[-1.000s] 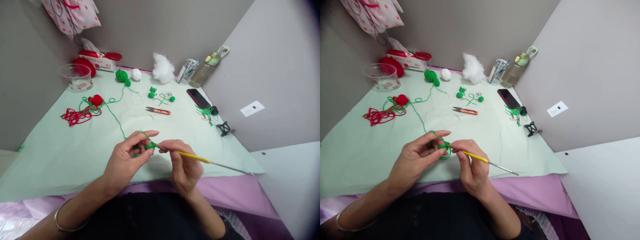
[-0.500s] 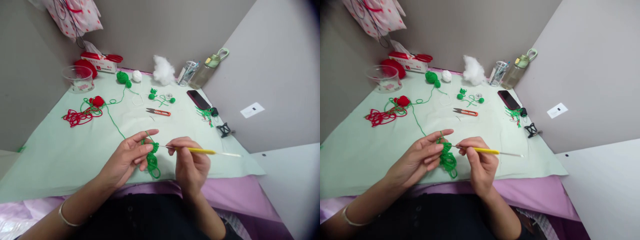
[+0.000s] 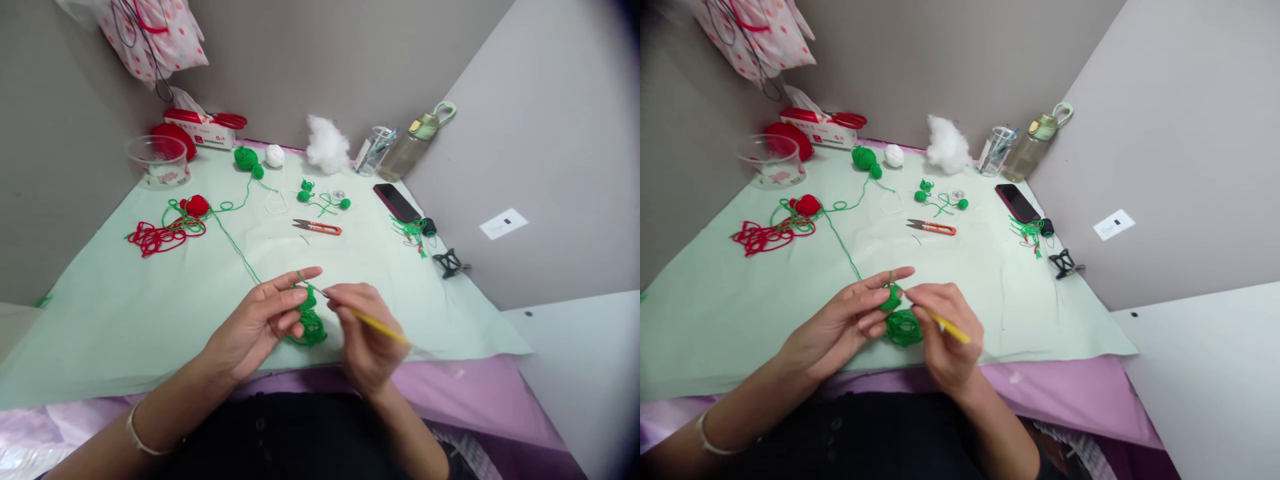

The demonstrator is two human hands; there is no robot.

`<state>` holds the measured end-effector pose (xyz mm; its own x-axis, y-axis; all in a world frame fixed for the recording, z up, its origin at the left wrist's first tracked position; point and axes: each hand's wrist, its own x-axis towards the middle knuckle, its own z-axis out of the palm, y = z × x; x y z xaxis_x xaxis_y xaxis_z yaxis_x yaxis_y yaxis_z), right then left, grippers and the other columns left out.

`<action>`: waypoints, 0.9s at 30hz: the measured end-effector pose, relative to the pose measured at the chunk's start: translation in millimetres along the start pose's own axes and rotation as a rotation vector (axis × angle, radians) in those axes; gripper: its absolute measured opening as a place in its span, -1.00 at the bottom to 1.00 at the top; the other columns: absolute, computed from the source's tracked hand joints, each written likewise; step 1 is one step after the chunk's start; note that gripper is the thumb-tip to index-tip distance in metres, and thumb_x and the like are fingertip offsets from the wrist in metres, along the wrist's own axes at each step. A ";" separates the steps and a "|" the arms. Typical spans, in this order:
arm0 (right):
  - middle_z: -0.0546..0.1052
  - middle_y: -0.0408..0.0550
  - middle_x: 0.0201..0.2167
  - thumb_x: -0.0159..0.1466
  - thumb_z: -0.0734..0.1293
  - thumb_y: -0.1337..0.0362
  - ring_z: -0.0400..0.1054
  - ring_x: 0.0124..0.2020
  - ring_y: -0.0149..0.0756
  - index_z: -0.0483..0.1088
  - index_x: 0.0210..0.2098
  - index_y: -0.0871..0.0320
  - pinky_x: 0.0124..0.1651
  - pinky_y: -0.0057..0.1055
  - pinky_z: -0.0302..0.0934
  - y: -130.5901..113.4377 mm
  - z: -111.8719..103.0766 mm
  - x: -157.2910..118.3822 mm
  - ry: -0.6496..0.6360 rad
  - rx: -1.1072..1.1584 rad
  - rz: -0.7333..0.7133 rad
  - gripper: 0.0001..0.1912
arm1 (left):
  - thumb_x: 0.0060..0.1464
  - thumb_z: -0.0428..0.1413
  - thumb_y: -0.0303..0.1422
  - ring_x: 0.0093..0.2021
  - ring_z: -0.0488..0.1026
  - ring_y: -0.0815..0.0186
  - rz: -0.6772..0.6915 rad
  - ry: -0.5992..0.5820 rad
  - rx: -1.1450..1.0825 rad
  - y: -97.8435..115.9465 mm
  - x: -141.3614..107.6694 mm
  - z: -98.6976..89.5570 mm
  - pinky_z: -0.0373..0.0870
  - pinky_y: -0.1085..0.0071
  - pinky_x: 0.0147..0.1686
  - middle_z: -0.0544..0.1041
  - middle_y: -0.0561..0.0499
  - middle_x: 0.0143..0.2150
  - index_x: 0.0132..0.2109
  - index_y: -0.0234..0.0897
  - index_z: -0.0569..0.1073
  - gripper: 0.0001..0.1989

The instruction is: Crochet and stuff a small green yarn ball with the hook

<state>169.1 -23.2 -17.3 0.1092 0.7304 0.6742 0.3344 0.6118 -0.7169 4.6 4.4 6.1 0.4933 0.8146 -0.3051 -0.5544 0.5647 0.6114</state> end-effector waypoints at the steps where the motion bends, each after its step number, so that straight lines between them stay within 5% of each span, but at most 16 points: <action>1: 0.60 -0.05 -0.28 0.38 0.32 0.41 0.48 -0.32 -0.29 0.61 -0.06 -0.02 -0.28 -0.31 0.39 0.2 -0.9 2.8 0.026 0.105 0.084 -0.73 | 0.11 0.33 -0.44 -0.58 0.07 0.61 0.011 0.008 -0.001 1.2 -0.1 0.1 0.34 0.66 -0.54 0.19 0.19 -0.50 0.04 -0.32 0.64 -0.67; 4: 0.59 -0.07 -0.30 0.41 0.32 0.31 0.42 -0.40 -0.35 0.61 -0.15 0.02 -0.34 -0.36 0.33 1.9 0.2 8.3 0.010 0.366 0.265 -0.80 | 0.09 0.33 -0.44 -0.56 0.14 0.60 0.087 0.013 0.079 -1.5 -1.0 1.9 0.40 0.61 -0.49 0.30 0.16 -0.44 0.03 -0.23 0.64 -0.67; 9: 0.64 -0.07 -0.23 0.38 0.37 0.28 0.49 -0.18 -0.31 0.63 -0.16 0.02 -0.14 -0.37 0.37 6.8 3.1 7.0 -0.043 0.425 0.353 -0.85 | 0.16 0.30 -0.29 -0.43 0.44 0.45 0.170 -0.052 0.398 -4.2 -4.0 0.4 0.51 0.46 -0.32 0.46 0.09 -0.32 0.07 -0.13 0.59 -0.67; 14: 0.56 -0.10 -0.42 0.27 0.48 0.08 0.45 -0.41 -0.35 0.58 -0.30 0.09 -0.37 -0.42 0.35 10.5 -19.5 18.7 0.049 0.636 0.562 -0.79 | 0.15 0.28 -0.24 -0.40 0.49 0.36 0.146 -0.062 0.836 31.4 -12.8 -16.1 0.49 0.43 -0.36 0.53 -0.02 -0.16 -0.12 -0.18 0.57 -0.81; 19: 0.38 -0.24 -0.51 0.28 0.48 0.17 0.25 -0.59 -0.54 0.52 -0.33 0.03 -0.55 -0.61 0.22 13.4 -60.8 32.7 0.079 0.930 0.617 -0.89 | 0.14 0.26 -0.24 -0.24 0.54 0.25 0.405 0.044 1.320 77.5 -25.6 -40.0 0.41 0.52 -0.39 0.64 -0.05 -0.17 -0.05 -0.05 0.67 -0.78; 22: 0.38 -0.27 -0.49 0.30 0.47 0.29 0.29 -0.59 -0.62 0.49 -0.32 0.05 -0.53 -0.70 0.29 18.3 -83.5 35.9 0.185 1.109 0.572 -0.92 | 0.21 0.18 -0.17 -0.19 0.56 0.24 0.422 0.101 1.488 99.8 -35.9 -53.8 0.43 0.51 -0.30 0.67 0.04 -0.18 -0.19 -0.01 0.72 -0.79; 27: 0.49 -0.21 -0.41 0.22 0.45 0.53 0.51 -0.47 -0.46 0.51 -0.29 0.11 -0.43 -0.55 0.49 26.8 -110.1 38.6 0.377 1.594 0.569 -0.81 | 0.18 0.20 -0.15 -0.08 0.56 0.22 0.343 0.457 1.482 123.8 -52.6 -74.3 0.44 0.47 -0.15 0.67 0.19 -0.29 -0.28 -0.01 0.71 -0.80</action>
<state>285.3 -12.0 9.0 0.1482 0.9803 0.1303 -0.9726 0.1683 -0.1603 -139.8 41.3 43.6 0.1021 0.9944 -0.0260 0.6592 -0.0481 0.7504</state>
